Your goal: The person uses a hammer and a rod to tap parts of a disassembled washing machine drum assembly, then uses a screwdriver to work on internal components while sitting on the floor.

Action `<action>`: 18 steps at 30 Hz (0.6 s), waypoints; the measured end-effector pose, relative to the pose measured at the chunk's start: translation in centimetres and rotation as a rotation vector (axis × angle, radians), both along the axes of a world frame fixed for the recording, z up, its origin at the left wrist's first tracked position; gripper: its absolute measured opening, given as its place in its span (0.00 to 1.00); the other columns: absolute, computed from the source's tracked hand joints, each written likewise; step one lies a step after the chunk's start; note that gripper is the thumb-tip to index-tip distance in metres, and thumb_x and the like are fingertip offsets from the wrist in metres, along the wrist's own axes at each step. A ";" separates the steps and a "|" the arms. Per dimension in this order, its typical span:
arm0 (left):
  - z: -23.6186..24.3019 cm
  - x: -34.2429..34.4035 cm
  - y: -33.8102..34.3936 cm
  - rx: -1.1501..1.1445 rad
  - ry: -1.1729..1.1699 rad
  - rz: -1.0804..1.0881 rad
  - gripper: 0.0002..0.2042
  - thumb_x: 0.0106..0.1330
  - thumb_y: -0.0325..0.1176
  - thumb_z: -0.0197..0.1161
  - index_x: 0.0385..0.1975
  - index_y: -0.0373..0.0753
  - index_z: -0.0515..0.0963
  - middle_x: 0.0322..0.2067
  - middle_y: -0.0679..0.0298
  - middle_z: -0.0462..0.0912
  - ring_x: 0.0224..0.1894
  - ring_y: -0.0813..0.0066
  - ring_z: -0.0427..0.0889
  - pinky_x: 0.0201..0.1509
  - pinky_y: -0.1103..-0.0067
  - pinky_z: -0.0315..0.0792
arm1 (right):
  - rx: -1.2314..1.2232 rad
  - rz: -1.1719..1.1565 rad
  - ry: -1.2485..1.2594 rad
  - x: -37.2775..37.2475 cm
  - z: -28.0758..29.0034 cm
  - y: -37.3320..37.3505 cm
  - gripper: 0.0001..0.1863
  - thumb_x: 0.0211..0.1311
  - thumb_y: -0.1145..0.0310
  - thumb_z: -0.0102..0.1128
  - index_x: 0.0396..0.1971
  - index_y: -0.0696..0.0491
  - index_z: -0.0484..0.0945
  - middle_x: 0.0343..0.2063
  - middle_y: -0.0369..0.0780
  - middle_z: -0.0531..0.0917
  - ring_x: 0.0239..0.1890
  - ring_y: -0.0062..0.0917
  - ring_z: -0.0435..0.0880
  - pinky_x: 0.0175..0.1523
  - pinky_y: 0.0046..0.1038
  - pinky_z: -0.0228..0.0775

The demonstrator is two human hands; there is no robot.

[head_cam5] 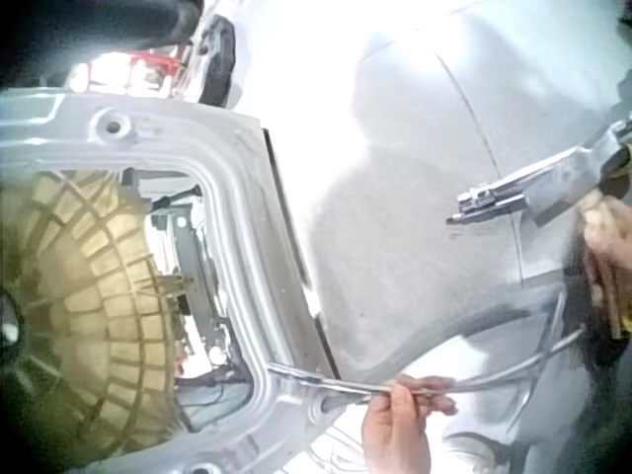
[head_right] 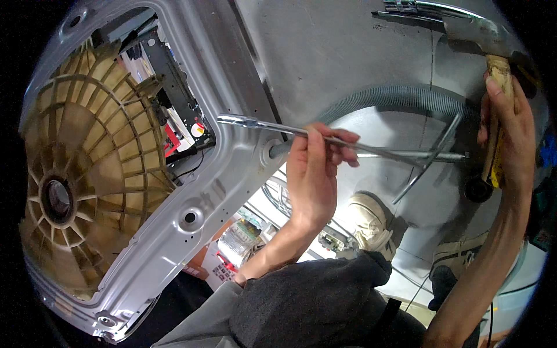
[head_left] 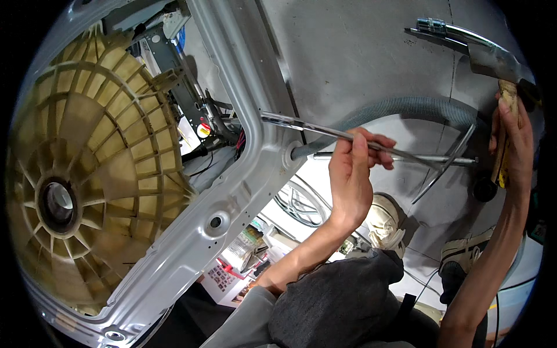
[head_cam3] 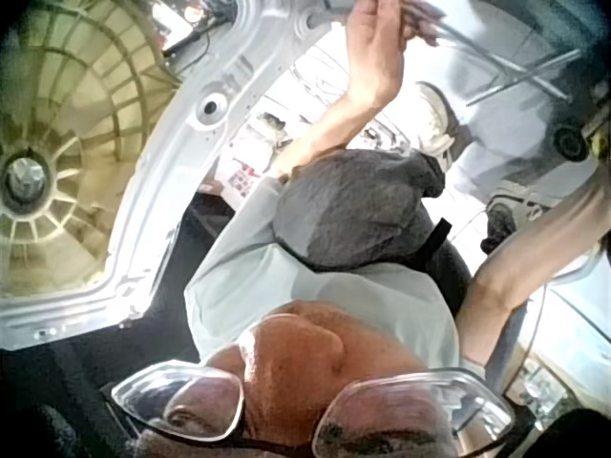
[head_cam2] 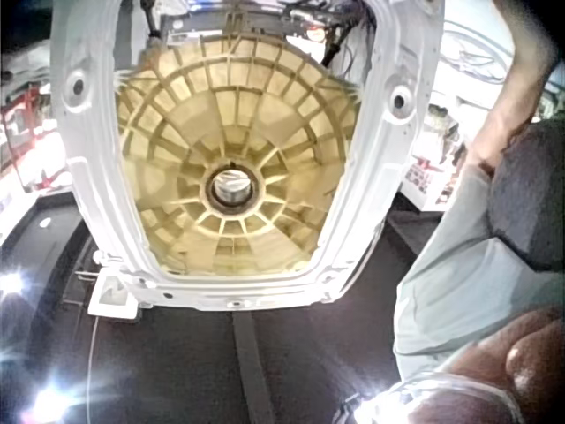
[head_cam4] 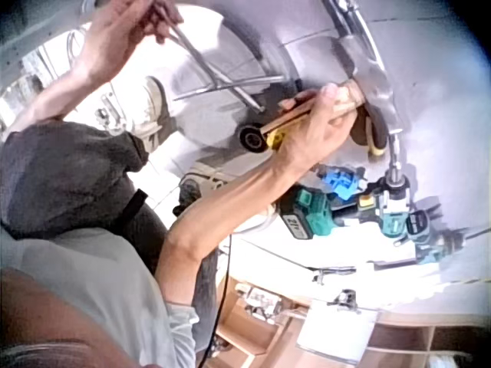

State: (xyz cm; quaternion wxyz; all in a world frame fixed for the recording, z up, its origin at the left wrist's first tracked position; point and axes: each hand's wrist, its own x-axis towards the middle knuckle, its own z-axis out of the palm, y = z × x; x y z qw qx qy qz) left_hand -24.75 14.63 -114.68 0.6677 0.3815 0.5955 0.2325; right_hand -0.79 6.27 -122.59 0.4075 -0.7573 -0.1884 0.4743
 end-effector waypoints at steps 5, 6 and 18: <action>1.5 -2.6 -2.5 -0.030 0.028 -0.109 0.14 0.72 0.38 0.40 0.40 0.33 0.66 0.35 0.52 0.77 0.31 0.75 0.76 0.37 0.78 0.73 | -0.083 0.102 -0.243 0.0 0.5 0.3 0.22 0.61 0.47 0.50 0.38 0.52 0.71 0.19 0.31 0.66 0.21 0.14 0.66 0.28 0.18 0.59; 1.8 -3.3 -3.0 -0.020 0.025 -0.138 0.14 0.72 0.38 0.41 0.39 0.32 0.66 0.35 0.53 0.77 0.31 0.75 0.76 0.37 0.78 0.73 | -0.094 0.111 -0.238 -0.1 0.2 0.0 0.23 0.61 0.48 0.51 0.41 0.54 0.71 0.21 0.34 0.69 0.24 0.17 0.68 0.29 0.21 0.62; 12.6 -12.9 -3.4 0.327 0.345 -0.639 0.08 0.69 0.25 0.44 0.38 0.29 0.71 0.34 0.56 0.78 0.32 0.75 0.75 0.38 0.79 0.71 | 0.222 -0.024 0.834 -20.8 15.7 21.0 0.12 0.58 0.74 0.49 0.41 0.62 0.73 0.40 0.46 0.77 0.45 0.28 0.74 0.50 0.23 0.66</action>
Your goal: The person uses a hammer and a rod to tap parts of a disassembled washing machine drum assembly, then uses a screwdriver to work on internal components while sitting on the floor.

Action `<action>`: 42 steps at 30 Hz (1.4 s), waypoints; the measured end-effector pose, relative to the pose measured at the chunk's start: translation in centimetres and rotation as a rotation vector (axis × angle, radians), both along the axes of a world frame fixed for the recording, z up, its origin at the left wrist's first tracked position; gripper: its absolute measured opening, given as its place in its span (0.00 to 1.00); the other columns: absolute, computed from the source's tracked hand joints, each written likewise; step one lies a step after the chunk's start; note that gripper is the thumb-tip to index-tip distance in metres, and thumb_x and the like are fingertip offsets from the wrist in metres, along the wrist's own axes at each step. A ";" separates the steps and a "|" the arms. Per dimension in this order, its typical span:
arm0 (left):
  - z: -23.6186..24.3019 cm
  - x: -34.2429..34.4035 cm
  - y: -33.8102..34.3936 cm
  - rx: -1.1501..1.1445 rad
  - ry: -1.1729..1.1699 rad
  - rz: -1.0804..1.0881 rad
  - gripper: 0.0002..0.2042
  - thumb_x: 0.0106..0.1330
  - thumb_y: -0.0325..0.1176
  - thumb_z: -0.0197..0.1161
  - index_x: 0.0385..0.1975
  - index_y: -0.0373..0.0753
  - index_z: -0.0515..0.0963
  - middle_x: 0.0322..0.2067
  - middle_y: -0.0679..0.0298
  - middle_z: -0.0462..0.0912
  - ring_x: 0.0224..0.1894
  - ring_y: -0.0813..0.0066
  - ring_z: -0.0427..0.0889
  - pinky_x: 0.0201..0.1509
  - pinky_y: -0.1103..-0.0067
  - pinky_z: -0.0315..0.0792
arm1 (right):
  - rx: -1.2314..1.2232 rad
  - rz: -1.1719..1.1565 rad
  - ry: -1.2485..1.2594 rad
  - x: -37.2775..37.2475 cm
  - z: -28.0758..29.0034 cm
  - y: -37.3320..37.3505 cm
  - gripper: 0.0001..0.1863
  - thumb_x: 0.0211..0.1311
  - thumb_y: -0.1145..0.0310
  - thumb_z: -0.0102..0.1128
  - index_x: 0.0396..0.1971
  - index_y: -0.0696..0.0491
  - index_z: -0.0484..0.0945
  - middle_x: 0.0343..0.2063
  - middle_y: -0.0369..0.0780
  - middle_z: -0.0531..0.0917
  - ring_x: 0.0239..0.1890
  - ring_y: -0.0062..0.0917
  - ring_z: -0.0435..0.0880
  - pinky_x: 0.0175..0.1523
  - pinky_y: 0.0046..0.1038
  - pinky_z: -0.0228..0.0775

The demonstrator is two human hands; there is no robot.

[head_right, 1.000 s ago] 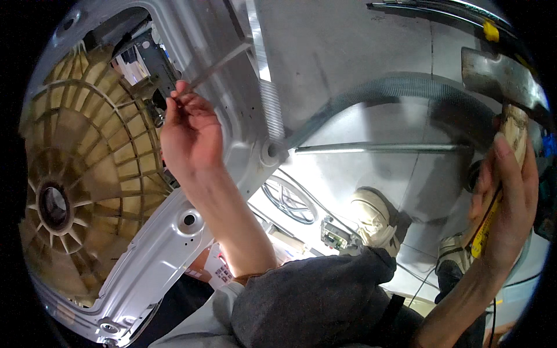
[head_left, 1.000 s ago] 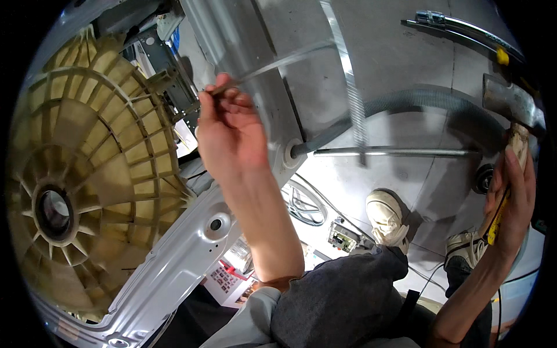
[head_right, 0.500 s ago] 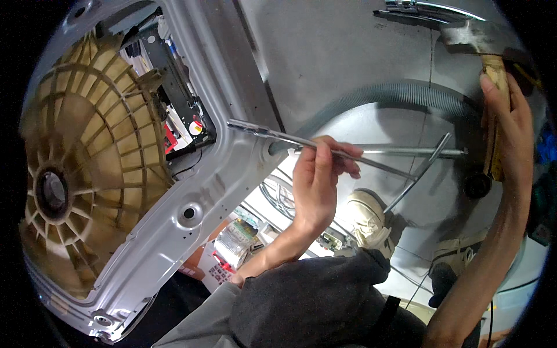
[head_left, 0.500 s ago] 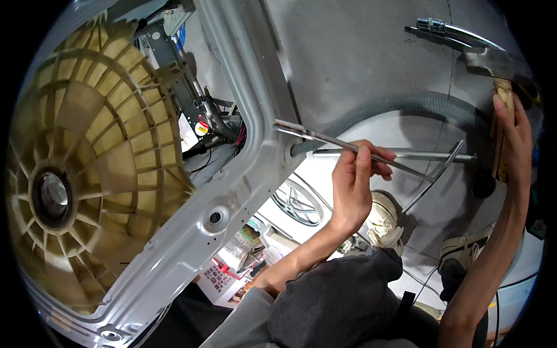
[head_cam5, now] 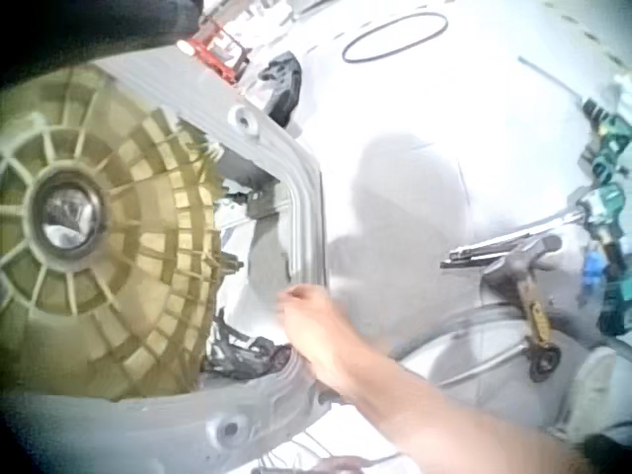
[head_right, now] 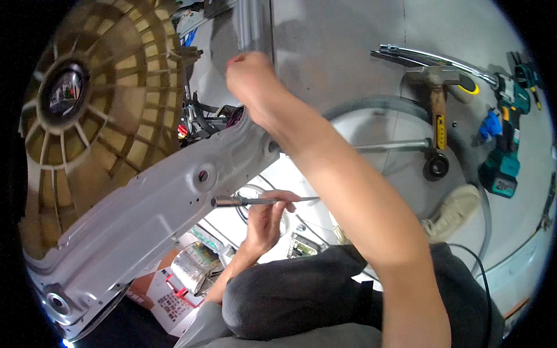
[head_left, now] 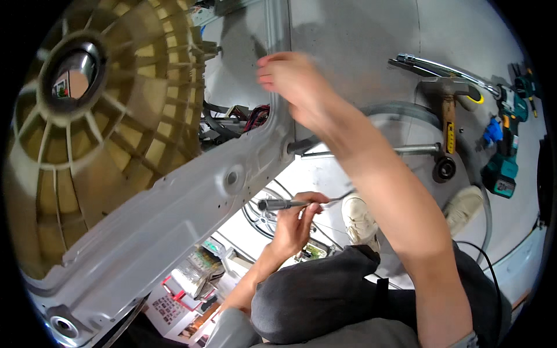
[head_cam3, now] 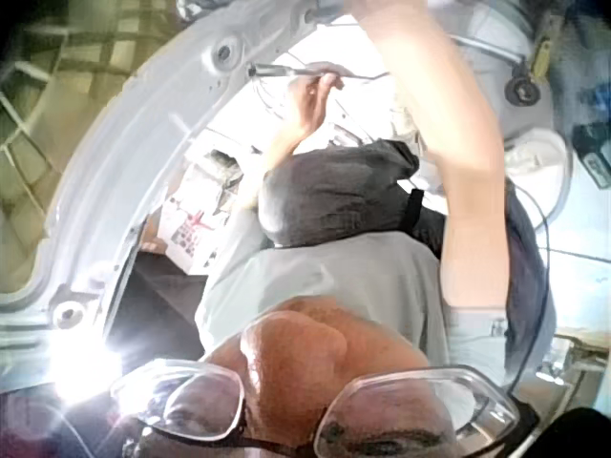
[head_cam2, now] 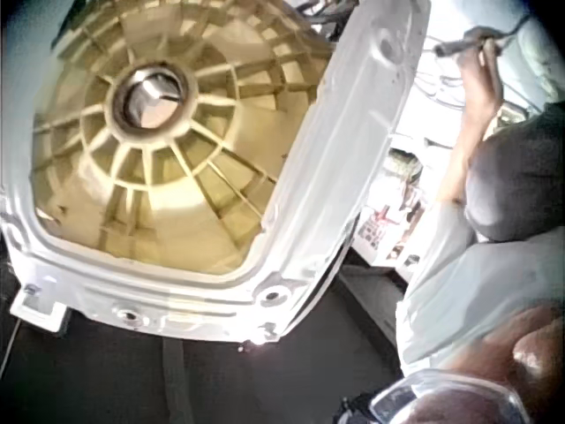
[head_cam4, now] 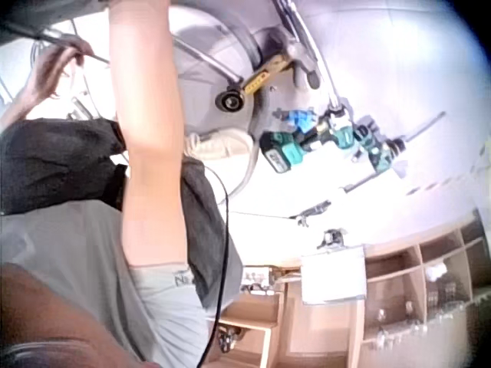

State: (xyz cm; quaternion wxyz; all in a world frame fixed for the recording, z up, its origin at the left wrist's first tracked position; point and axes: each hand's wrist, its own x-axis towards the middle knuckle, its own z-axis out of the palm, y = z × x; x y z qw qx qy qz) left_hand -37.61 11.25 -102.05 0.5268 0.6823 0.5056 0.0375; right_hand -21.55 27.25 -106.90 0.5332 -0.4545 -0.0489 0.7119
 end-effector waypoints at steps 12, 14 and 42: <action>7.4 -11.0 -6.8 0.082 0.403 0.289 0.06 0.64 0.20 0.46 0.35 0.29 0.72 0.33 0.55 0.80 0.31 0.73 0.78 0.37 0.78 0.73 | 0.105 -0.020 0.688 -15.3 -5.7 13.3 0.11 0.60 0.72 0.51 0.41 0.56 0.75 0.36 0.40 0.79 0.33 0.27 0.78 0.42 0.31 0.74; 6.5 -11.9 -7.9 0.016 0.421 0.375 0.06 0.65 0.22 0.46 0.34 0.28 0.72 0.33 0.55 0.80 0.31 0.74 0.78 0.38 0.79 0.73 | 0.173 -0.029 0.744 -16.5 -6.5 13.9 0.12 0.60 0.71 0.50 0.43 0.56 0.75 0.37 0.40 0.79 0.36 0.27 0.78 0.40 0.29 0.73; 3.5 -11.5 -6.6 -0.124 0.206 0.680 0.08 0.69 0.27 0.44 0.37 0.29 0.70 0.37 0.55 0.79 0.30 0.77 0.76 0.38 0.81 0.72 | 0.090 0.000 0.573 -15.7 -6.4 14.5 0.08 0.55 0.74 0.56 0.35 0.59 0.75 0.31 0.41 0.80 0.29 0.29 0.77 0.32 0.33 0.68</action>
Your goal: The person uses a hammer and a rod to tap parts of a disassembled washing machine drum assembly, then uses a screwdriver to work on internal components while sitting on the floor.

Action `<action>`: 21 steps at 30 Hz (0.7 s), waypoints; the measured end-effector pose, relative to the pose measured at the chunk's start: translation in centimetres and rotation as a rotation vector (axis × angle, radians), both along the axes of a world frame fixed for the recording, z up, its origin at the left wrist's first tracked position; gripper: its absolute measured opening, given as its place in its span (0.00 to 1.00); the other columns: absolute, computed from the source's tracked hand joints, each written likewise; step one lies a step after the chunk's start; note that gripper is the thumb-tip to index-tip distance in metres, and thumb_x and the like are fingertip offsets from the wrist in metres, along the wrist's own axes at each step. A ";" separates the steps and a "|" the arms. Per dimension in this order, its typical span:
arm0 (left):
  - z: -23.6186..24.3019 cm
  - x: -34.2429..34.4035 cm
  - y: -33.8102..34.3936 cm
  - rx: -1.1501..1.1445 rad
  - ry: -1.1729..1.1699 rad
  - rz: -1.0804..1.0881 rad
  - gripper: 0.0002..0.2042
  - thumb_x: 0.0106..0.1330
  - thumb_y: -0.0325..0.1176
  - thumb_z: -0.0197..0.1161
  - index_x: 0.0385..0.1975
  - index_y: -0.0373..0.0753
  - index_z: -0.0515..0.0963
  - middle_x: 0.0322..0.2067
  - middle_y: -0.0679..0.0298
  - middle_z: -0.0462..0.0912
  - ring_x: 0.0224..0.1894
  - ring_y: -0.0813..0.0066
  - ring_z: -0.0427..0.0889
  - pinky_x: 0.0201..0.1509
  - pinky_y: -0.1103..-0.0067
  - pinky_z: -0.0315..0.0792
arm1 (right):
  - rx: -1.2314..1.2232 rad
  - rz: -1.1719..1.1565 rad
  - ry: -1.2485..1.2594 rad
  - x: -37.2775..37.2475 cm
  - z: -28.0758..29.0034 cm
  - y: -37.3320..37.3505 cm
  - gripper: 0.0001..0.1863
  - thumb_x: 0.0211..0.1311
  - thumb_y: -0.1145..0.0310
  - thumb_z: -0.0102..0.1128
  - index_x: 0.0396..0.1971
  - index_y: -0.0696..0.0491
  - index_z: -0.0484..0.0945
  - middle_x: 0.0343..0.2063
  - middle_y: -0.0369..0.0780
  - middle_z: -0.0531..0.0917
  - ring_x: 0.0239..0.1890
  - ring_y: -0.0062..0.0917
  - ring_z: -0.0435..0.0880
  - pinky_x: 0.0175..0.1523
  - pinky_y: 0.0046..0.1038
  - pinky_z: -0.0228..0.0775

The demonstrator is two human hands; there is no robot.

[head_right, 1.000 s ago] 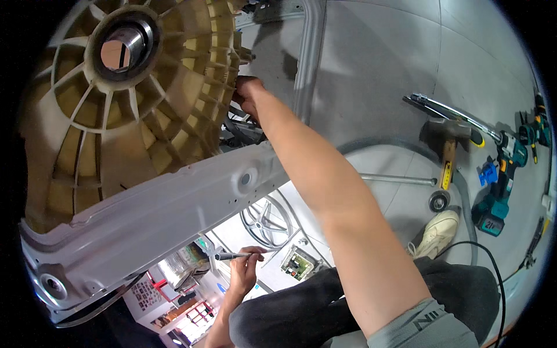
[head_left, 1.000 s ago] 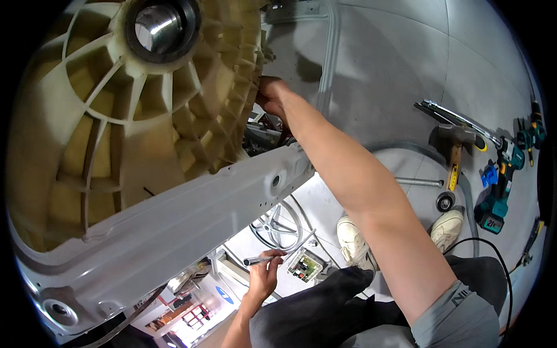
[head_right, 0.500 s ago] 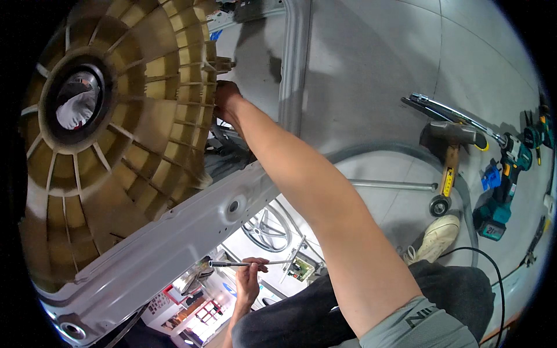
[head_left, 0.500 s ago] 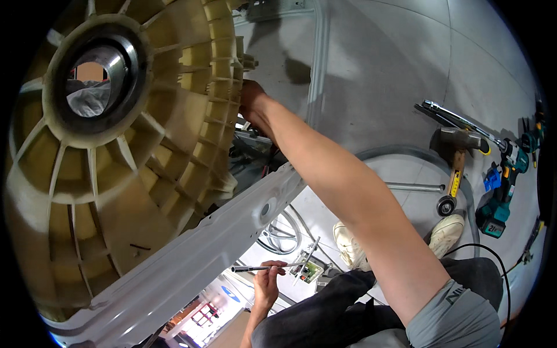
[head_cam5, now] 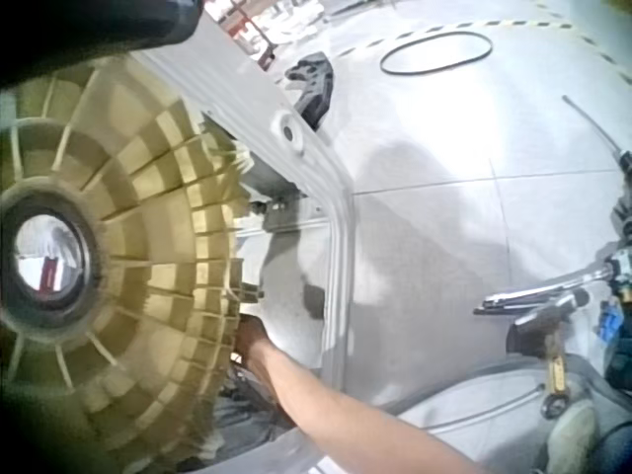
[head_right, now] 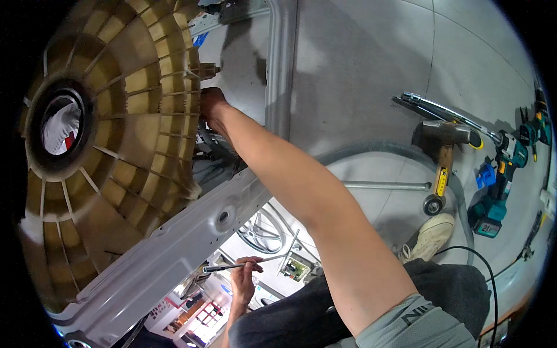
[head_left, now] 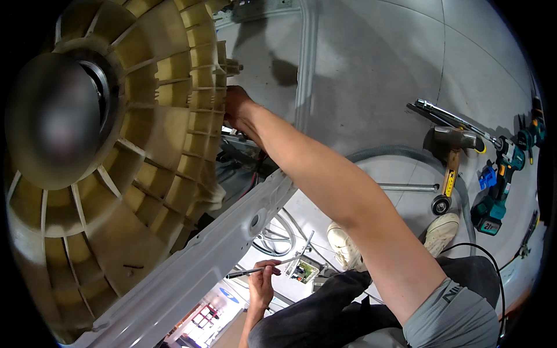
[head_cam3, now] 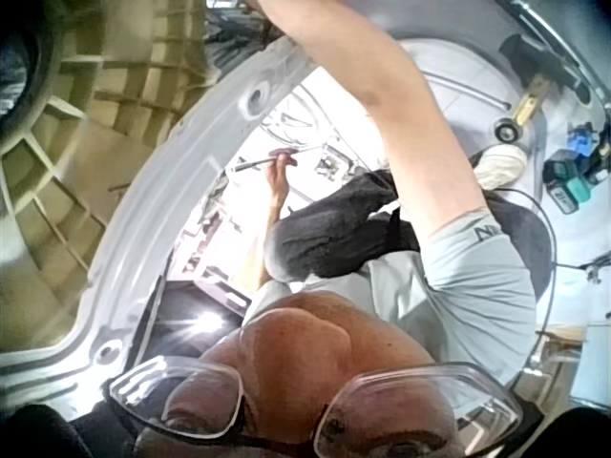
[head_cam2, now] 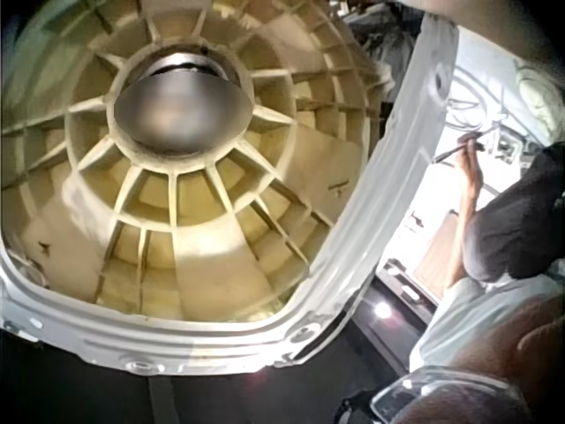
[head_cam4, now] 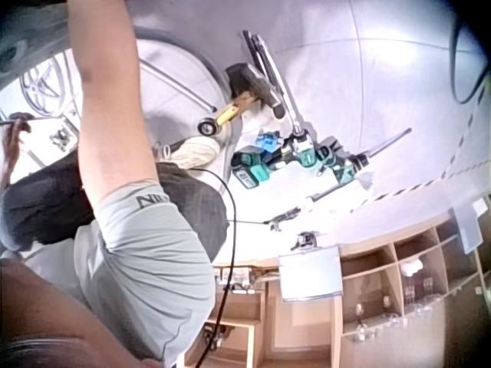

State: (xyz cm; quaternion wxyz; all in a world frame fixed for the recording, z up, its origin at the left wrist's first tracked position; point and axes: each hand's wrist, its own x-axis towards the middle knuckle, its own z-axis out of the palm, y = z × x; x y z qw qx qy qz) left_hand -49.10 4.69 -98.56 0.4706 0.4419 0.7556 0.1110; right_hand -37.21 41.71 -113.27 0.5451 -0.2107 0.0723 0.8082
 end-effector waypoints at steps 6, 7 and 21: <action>-0.1 0.1 0.2 0.004 -0.042 -0.008 0.09 0.70 0.29 0.44 0.37 0.29 0.70 0.37 0.55 0.79 0.30 0.77 0.76 0.38 0.81 0.72 | 0.017 0.027 0.136 0.5 -0.2 0.7 0.11 0.56 0.72 0.57 0.39 0.59 0.75 0.35 0.41 0.80 0.33 0.28 0.77 0.36 0.32 0.69; -0.2 0.0 0.1 0.005 -0.038 -0.003 0.09 0.70 0.29 0.44 0.37 0.29 0.70 0.37 0.55 0.79 0.30 0.77 0.76 0.38 0.81 0.72 | 0.029 0.025 0.143 0.4 -0.2 0.6 0.13 0.55 0.71 0.58 0.40 0.60 0.74 0.35 0.41 0.79 0.35 0.28 0.77 0.39 0.31 0.70; -0.6 -0.7 -0.1 0.029 -0.025 0.010 0.10 0.70 0.32 0.44 0.36 0.30 0.69 0.38 0.54 0.78 0.29 0.75 0.77 0.37 0.80 0.73 | 0.190 -0.042 0.072 0.1 -0.3 0.1 0.14 0.54 0.72 0.59 0.41 0.62 0.75 0.34 0.42 0.80 0.33 0.25 0.79 0.35 0.29 0.70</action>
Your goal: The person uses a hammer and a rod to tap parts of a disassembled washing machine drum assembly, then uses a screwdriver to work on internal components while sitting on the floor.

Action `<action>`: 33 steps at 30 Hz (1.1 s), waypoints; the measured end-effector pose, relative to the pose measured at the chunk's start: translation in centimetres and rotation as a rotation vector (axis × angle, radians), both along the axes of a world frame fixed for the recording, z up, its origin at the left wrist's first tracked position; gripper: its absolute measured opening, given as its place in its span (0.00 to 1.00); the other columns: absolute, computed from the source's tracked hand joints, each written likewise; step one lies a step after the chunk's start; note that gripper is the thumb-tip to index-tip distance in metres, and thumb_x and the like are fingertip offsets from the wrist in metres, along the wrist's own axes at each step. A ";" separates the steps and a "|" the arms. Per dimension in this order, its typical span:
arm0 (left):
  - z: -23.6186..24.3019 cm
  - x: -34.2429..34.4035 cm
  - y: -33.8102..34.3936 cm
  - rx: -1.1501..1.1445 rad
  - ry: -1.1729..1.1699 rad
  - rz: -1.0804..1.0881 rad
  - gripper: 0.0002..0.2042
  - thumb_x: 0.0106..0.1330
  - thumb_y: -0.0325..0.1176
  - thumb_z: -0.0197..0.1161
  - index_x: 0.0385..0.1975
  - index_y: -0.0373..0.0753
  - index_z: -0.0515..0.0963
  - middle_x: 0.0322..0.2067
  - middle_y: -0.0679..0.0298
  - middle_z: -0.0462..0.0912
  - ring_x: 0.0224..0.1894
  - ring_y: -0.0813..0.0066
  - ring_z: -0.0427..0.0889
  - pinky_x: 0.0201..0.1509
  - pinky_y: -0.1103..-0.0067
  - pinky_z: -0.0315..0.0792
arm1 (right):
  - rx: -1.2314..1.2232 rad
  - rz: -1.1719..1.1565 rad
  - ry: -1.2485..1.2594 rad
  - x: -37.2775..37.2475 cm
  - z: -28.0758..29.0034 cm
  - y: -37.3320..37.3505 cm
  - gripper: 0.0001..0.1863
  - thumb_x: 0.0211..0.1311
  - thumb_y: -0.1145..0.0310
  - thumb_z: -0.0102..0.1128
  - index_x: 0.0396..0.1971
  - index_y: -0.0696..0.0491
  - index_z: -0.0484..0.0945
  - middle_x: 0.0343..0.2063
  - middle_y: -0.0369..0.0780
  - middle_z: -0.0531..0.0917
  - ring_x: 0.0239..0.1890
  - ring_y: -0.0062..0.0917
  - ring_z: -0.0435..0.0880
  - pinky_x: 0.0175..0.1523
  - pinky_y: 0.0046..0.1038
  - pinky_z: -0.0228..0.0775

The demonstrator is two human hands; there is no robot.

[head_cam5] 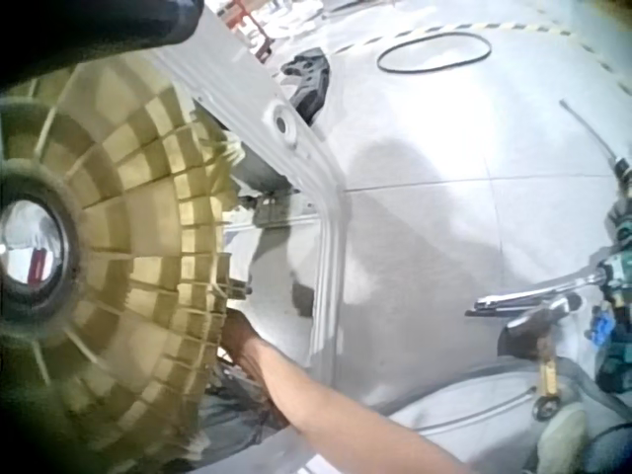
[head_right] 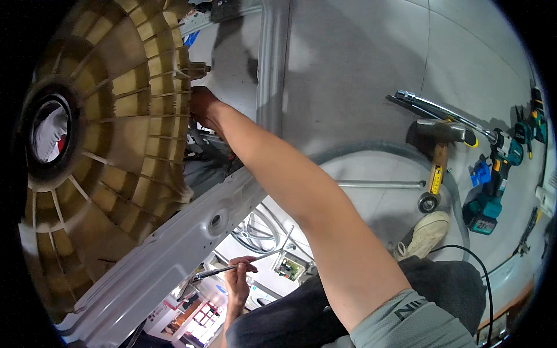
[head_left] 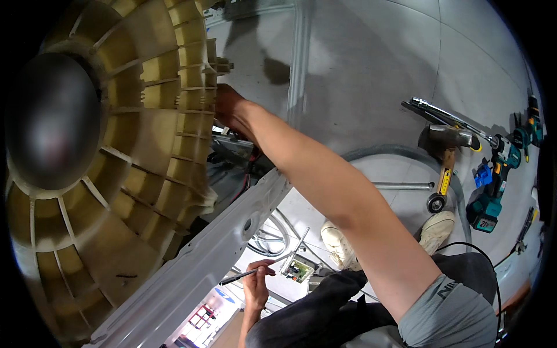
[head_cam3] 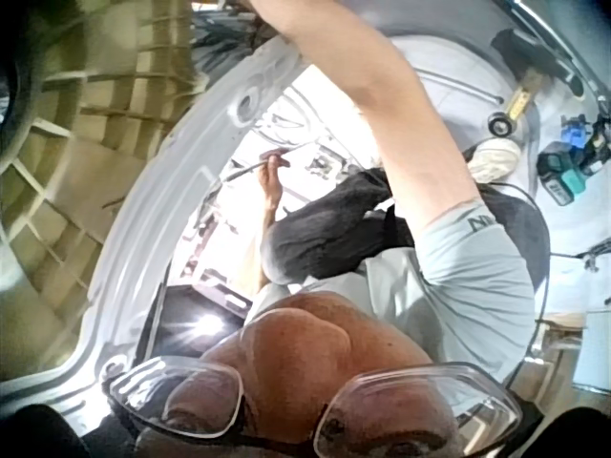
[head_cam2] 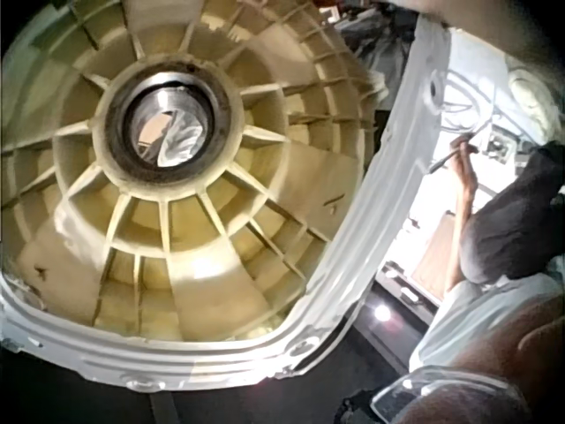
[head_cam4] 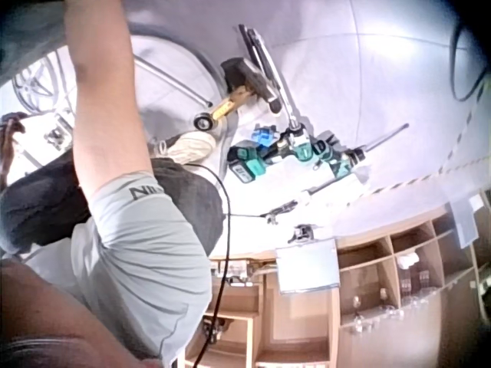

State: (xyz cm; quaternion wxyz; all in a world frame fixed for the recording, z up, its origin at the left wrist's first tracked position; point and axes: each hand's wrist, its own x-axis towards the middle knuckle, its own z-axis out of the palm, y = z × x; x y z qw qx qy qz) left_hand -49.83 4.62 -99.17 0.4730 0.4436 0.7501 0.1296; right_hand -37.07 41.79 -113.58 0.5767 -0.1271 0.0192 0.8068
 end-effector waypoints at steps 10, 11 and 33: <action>0.0 -0.9 -0.5 0.019 -0.025 0.050 0.12 0.70 0.36 0.45 0.37 0.32 0.68 0.38 0.50 0.78 0.29 0.73 0.78 0.36 0.78 0.74 | 0.160 -0.047 -0.358 0.2 -0.2 0.0 0.15 0.55 0.71 0.59 0.39 0.66 0.75 0.36 0.45 0.80 0.35 0.27 0.79 0.38 0.30 0.71; 0.1 -0.9 -0.6 0.027 -0.028 0.056 0.11 0.70 0.35 0.45 0.37 0.32 0.68 0.38 0.51 0.78 0.29 0.73 0.78 0.36 0.78 0.74 | 0.094 -0.046 -0.252 0.1 0.1 -0.1 0.15 0.55 0.71 0.59 0.39 0.66 0.75 0.36 0.45 0.81 0.35 0.28 0.79 0.38 0.31 0.71; -3.0 5.0 1.5 0.151 0.007 -0.255 0.12 0.70 0.33 0.43 0.33 0.32 0.72 0.35 0.58 0.79 0.39 0.73 0.74 0.48 0.78 0.65 | 0.327 -0.214 -1.419 16.2 4.3 -8.4 0.13 0.59 0.62 0.53 0.30 0.58 0.76 0.23 0.44 0.79 0.25 0.32 0.77 0.33 0.34 0.67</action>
